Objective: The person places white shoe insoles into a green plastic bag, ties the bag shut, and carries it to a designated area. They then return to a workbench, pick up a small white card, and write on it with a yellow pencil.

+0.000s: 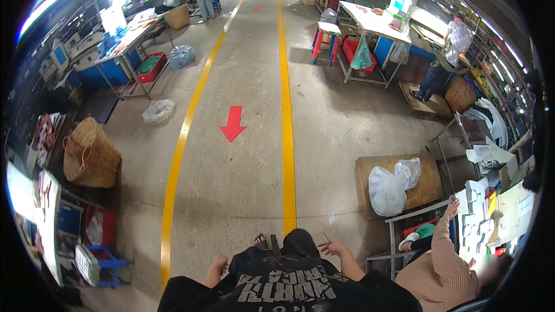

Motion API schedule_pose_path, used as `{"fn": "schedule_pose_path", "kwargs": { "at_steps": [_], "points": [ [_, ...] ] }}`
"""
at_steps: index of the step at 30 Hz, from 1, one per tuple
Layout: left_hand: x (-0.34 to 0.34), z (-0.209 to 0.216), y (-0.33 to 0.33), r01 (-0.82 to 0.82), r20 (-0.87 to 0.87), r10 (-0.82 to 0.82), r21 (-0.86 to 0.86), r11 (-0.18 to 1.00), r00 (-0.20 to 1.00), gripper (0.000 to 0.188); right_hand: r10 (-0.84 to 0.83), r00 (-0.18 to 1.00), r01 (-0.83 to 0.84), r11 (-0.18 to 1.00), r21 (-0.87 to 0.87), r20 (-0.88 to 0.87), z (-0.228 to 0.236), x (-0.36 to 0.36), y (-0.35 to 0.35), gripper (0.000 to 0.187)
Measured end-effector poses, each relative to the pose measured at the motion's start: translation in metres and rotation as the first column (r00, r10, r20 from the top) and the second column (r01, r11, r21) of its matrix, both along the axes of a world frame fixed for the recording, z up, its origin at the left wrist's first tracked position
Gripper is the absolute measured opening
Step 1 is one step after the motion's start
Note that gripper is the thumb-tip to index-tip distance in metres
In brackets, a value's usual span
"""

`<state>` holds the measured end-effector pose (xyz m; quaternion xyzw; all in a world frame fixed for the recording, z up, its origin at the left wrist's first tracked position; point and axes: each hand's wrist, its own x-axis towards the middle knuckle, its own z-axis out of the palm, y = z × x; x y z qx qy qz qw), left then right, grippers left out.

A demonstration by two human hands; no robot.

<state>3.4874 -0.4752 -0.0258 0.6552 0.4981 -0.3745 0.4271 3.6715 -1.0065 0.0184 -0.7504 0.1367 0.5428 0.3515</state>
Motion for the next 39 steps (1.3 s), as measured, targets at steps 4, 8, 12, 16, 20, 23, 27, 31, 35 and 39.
{"fn": "schedule_pose_path", "kwargs": {
  "at_steps": [4,8,12,16,20,23,27,31,35,39],
  "points": [
    [0.246,0.034,0.054,0.391,0.074,-0.418,0.234,0.89,0.905,0.031,-0.583,0.806,0.592,0.79,0.159,-0.104,-0.029,0.024,-0.001,0.05],
    [0.453,0.069,0.068,0.064,0.354,-0.1,0.112,0.992,0.93,0.038,-0.751,0.66,0.752,0.658,-0.053,0.038,-0.064,0.072,-0.022,0.043],
    [0.575,0.078,0.056,-0.043,0.28,0.016,0.09,0.995,0.96,0.036,-0.87,0.465,0.884,0.446,0.139,-0.164,-0.084,0.205,-0.039,0.036],
    [0.626,0.054,0.046,-0.056,0.157,0.071,-0.095,0.994,0.985,0.035,-0.724,0.689,0.723,0.686,-0.073,0.021,-0.07,0.434,-0.023,0.034],
    [0.657,0.012,0.053,0.495,0.429,-0.437,-0.028,0.868,0.791,0.02,-0.283,0.955,0.289,0.956,-0.055,0.094,-0.026,0.693,0.028,0.057],
    [0.705,-0.015,0.07,0.106,0.149,-0.079,-0.188,0.976,0.986,0.021,-0.274,0.954,0.281,0.959,-0.039,0.126,0.008,0.855,0.076,0.076],
    [0.837,-0.029,0.103,0.044,0.087,-0.029,-0.177,0.983,0.996,0.025,-0.35,0.932,0.353,0.935,-0.024,0.091,0.026,0.995,0.124,0.073],
    [1.04,-0.017,0.143,0.147,0.097,-0.136,-0.124,0.981,0.986,0.031,-0.294,0.952,0.302,0.948,-0.1,0.084,-0.001,1.064,0.143,0.064],
    [1.29,0.017,0.177,0.316,0.142,-0.322,0.065,0.946,0.936,0.037,-0.39,0.907,0.382,0.921,-0.083,-0.161,-0.045,1.09,0.141,0.056],
    [1.532,0.051,0.185,0.166,0.467,-0.223,0.161,0.973,0.856,0.033,-0.366,0.864,0.356,0.93,-0.094,-0.344,-0.088,1.108,0.13,0.046]
  ]
}}
